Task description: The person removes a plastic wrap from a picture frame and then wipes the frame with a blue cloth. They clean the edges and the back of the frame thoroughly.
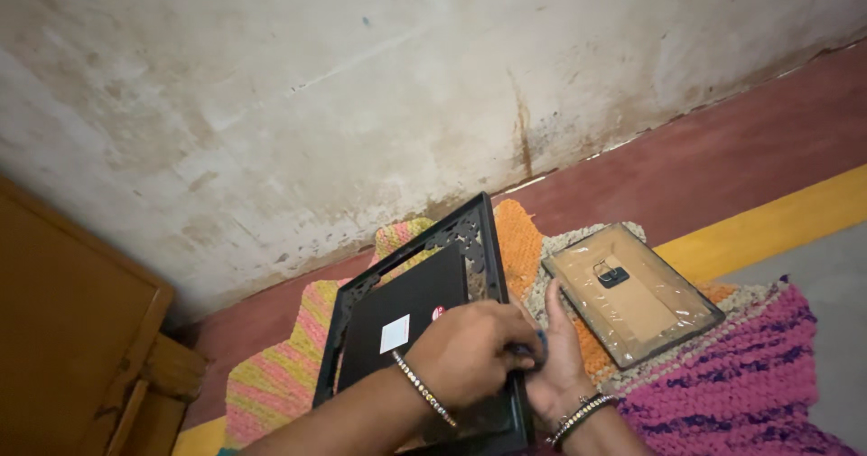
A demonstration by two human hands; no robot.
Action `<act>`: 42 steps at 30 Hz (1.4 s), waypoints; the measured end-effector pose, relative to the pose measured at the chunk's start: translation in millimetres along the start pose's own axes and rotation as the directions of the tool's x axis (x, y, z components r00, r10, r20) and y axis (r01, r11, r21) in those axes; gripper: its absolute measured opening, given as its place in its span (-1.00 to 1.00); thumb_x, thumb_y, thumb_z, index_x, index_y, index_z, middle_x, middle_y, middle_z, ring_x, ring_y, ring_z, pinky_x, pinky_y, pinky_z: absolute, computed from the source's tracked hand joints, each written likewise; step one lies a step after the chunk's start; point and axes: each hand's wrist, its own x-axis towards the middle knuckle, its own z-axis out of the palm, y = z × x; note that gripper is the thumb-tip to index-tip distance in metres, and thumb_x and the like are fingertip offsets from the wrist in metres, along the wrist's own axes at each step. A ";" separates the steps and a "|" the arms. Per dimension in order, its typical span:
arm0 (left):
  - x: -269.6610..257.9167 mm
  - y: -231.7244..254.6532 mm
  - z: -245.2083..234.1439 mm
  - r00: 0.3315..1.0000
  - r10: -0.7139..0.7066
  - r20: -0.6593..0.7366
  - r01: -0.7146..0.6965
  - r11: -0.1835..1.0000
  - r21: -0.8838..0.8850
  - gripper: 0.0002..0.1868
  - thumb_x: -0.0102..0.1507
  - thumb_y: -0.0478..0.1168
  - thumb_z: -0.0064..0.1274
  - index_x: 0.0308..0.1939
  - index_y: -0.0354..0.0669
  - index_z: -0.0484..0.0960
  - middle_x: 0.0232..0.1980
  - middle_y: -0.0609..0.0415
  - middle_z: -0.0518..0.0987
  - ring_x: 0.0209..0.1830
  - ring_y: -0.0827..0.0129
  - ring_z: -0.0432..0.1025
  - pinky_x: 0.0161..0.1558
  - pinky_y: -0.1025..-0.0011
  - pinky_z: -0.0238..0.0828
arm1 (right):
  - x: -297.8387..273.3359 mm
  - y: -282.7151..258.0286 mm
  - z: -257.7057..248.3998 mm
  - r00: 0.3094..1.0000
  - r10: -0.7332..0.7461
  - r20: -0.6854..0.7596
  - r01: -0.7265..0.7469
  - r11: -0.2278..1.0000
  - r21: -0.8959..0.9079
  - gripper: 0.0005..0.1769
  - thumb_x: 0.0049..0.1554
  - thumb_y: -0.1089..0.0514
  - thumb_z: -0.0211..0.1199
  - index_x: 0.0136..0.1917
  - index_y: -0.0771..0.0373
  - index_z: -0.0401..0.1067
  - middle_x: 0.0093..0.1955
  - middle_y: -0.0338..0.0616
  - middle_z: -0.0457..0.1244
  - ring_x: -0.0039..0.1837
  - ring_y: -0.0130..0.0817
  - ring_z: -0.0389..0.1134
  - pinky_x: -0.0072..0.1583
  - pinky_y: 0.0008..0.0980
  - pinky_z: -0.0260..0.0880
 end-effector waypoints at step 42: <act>34.6 -45.3 24.2 0.999 -0.012 0.041 0.006 0.991 0.137 -0.71 0.16 -0.08 0.16 -0.07 -0.03 0.68 -0.08 0.00 0.62 -0.14 0.03 0.56 -0.16 0.12 0.50 | 7.9 -23.5 9.9 0.578 -0.223 -0.785 -0.189 0.899 -0.395 -0.20 0.19 -0.43 -0.19 0.18 0.31 0.42 0.04 0.04 0.42 0.08 -0.16 0.46 0.25 -0.10 0.40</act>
